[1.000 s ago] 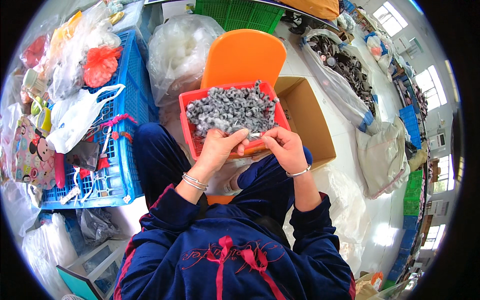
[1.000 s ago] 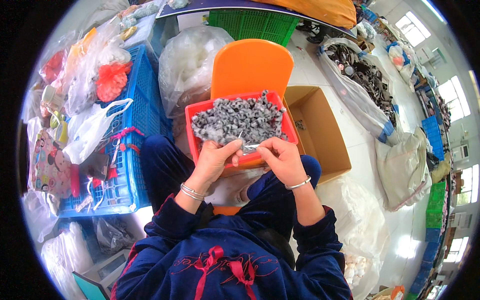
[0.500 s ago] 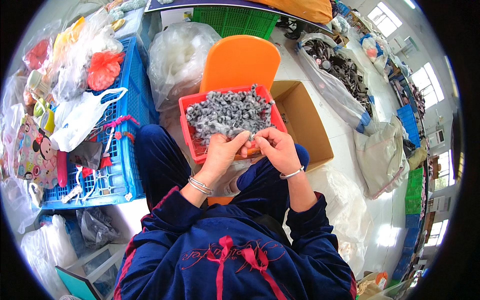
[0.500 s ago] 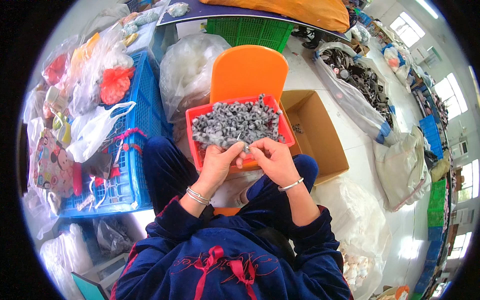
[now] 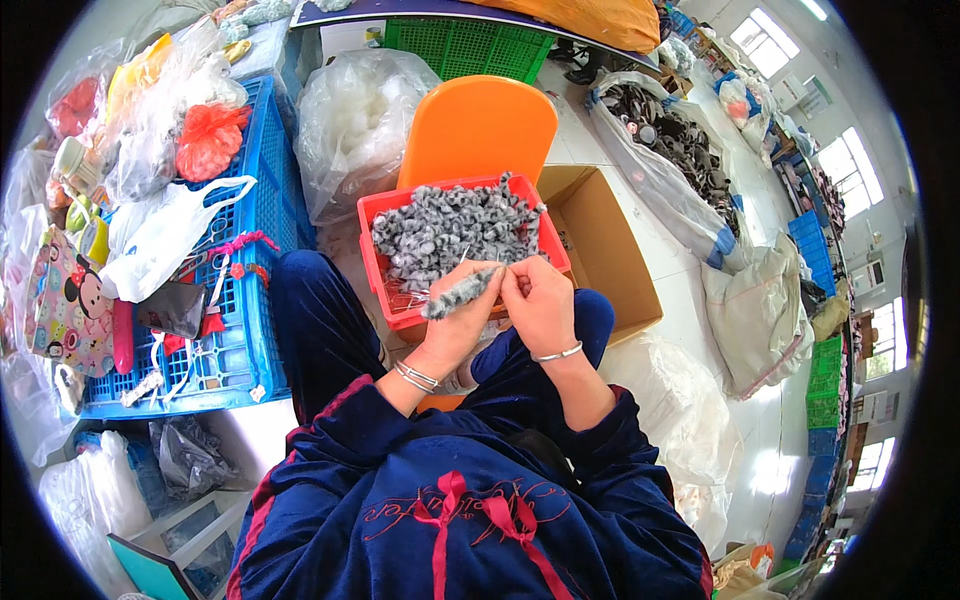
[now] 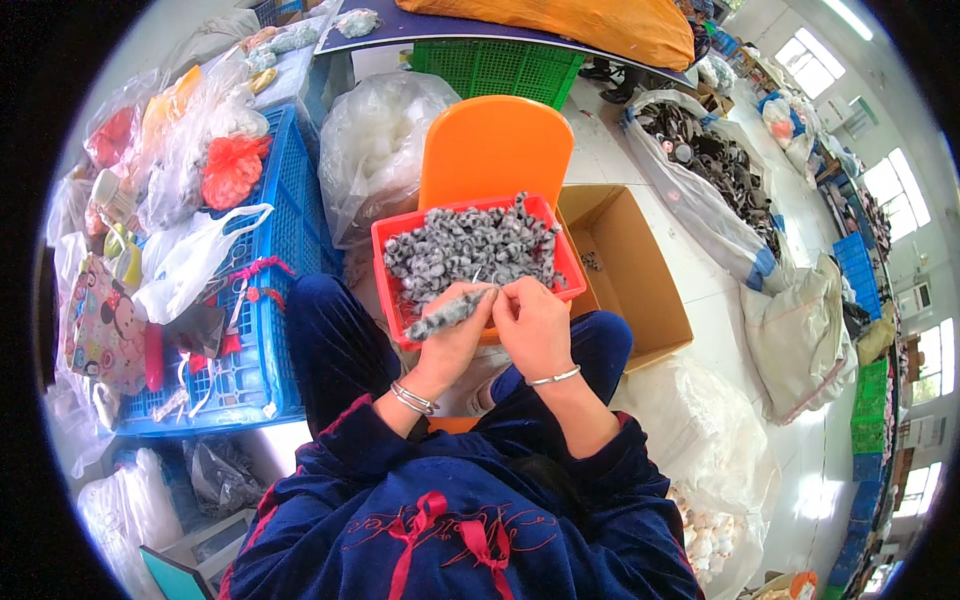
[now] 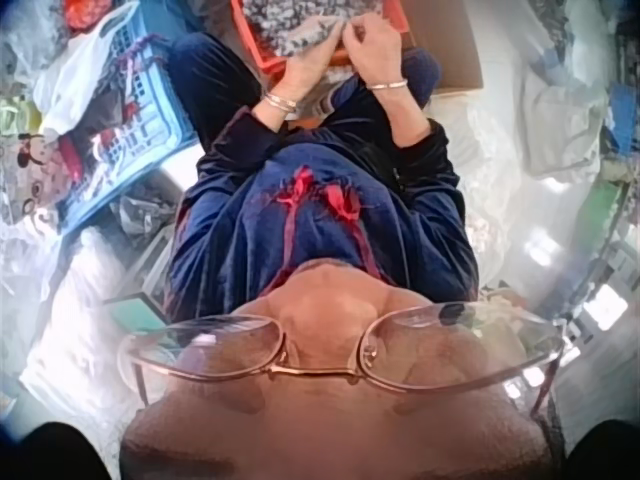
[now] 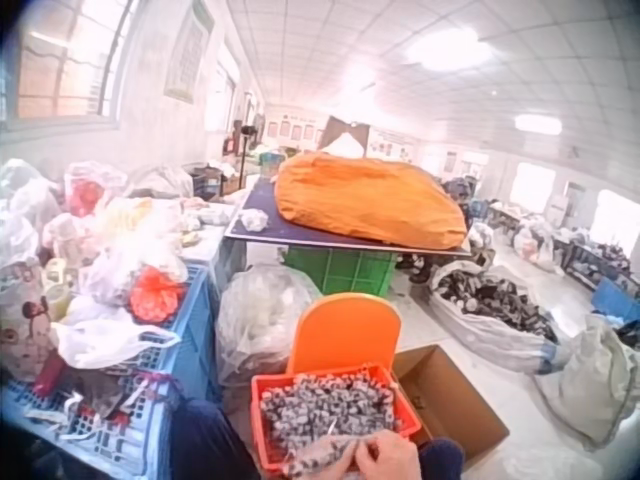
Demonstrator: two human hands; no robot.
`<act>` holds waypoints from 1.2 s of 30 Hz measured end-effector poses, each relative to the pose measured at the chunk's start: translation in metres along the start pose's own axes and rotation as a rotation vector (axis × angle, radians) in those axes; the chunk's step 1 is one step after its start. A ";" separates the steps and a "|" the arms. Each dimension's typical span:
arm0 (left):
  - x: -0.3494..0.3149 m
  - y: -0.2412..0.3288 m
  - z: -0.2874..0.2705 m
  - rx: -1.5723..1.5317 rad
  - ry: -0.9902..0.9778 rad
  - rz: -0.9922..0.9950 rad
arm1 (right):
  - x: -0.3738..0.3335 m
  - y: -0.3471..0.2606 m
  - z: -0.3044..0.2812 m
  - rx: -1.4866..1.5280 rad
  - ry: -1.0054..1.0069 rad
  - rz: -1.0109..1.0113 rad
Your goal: The person sits on the floor and assembles small decorative items by inserting metal rods into grey fluffy pieces. They transfer the fluffy pieces from a cardboard box into a red tray, then repeatedly insert rods into each piece and place them back in the tray.
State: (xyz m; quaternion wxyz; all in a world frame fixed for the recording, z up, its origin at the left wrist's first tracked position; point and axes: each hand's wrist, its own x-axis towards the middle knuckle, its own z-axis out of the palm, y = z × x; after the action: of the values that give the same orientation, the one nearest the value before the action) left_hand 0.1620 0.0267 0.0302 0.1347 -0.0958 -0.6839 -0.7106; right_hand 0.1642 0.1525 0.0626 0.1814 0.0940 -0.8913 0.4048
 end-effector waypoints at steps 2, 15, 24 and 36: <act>0.000 -0.002 -0.002 -0.094 -0.033 -0.097 | -0.001 0.001 0.003 -0.023 0.031 -0.031; 0.001 0.013 -0.004 -0.748 -0.027 -0.473 | -0.003 0.008 0.007 1.291 -0.105 0.553; 0.001 0.009 0.000 -0.701 -0.035 -0.381 | -0.005 0.010 0.017 1.357 -0.065 0.569; 0.005 0.006 -0.007 -0.588 -0.008 -0.413 | -0.004 0.013 0.010 1.291 -0.186 0.614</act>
State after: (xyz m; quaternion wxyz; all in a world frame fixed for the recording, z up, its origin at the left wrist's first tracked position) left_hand 0.1599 0.0191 0.0374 -0.0476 0.0070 -0.4557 -0.8888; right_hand 0.1613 0.1533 0.0458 -0.1089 -0.0384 -0.4721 0.8740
